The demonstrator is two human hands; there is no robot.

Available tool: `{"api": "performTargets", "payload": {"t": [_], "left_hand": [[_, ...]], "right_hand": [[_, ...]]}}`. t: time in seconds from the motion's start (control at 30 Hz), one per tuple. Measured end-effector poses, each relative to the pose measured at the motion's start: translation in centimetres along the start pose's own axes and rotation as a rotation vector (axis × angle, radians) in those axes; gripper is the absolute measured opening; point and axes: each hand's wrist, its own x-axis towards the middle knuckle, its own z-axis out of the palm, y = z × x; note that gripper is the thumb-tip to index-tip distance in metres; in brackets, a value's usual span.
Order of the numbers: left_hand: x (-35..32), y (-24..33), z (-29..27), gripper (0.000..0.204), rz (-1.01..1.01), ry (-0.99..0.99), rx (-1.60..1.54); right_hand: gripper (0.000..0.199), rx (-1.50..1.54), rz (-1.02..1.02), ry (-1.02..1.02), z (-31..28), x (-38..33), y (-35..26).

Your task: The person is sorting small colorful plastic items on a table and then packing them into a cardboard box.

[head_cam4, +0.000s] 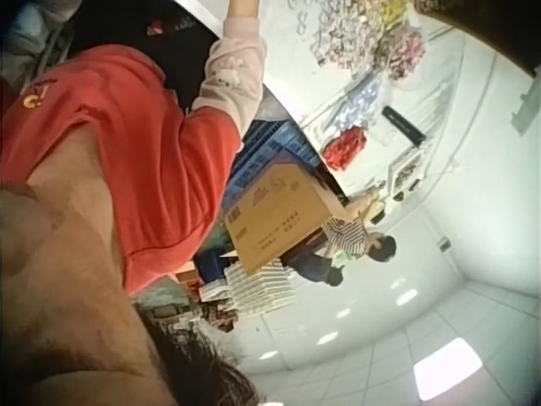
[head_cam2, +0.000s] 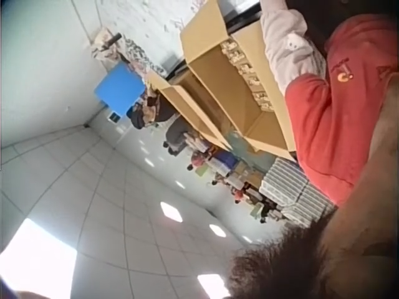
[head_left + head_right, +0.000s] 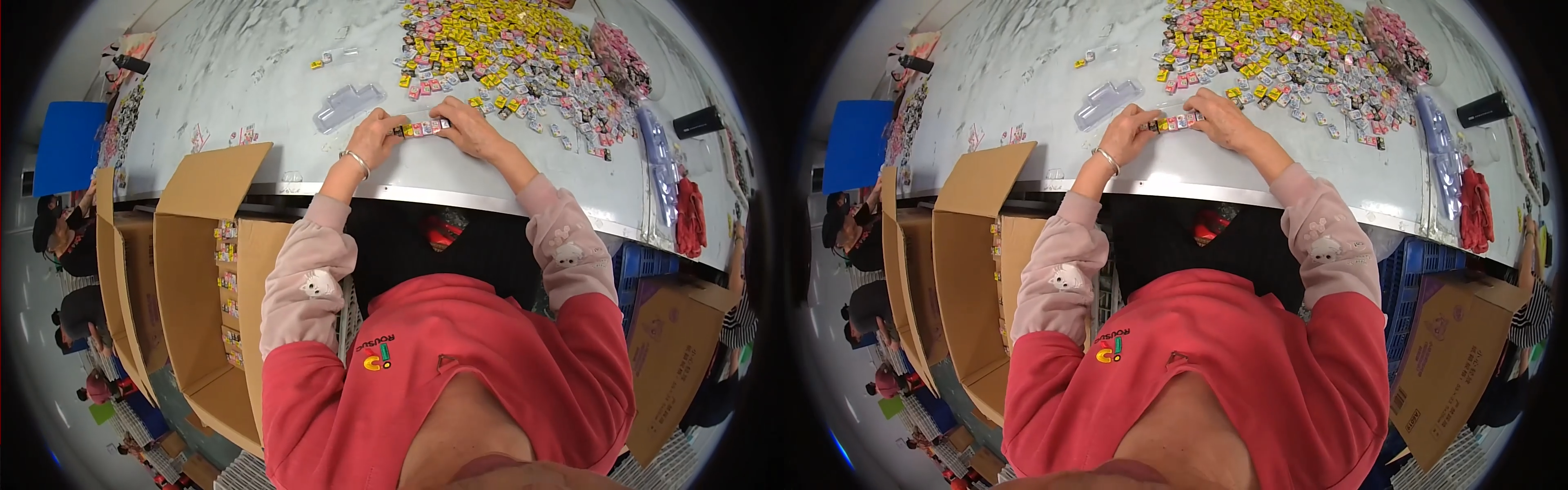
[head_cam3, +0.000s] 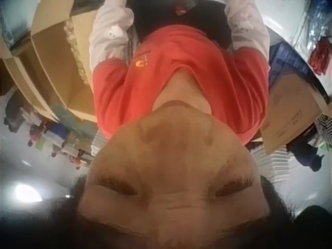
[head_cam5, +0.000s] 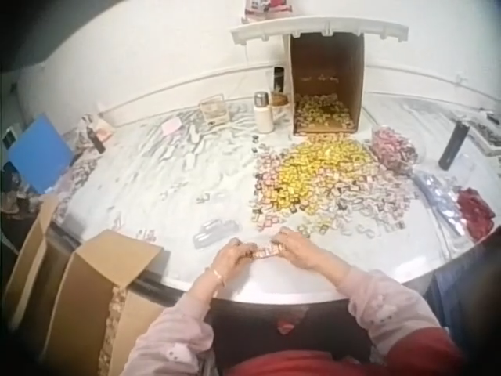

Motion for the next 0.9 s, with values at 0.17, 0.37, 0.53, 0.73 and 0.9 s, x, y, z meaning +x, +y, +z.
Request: {"api": "performTargets", "payload": {"t": [0.17,0.37,0.53,0.73,0.9], "left_hand": [[-0.6,0.1,0.5,0.025,-0.165,0.043,-0.169],[-1.7,0.3,2.1,0.018,0.125,0.38,0.005],[-1.8,0.6,1.9,0.014,-0.154,0.33,-0.118],[-2.4,1.7,1.7,0.022,0.046,0.216,0.13],[-1.1,5.4,3.7,0.05,0.051,0.114,0.251]], "right_hand": [[0.031,-0.115,-0.033,0.157,2.1,-2.1,0.6],[0.031,-0.392,-0.03,0.327,3.2,-4.2,-2.0],[0.04,-0.434,-0.009,0.251,2.9,-4.5,-2.7],[0.046,-0.538,0.104,0.196,2.6,-4.9,-4.1],[0.042,-0.457,0.082,0.248,3.4,-5.4,-3.5]]}}
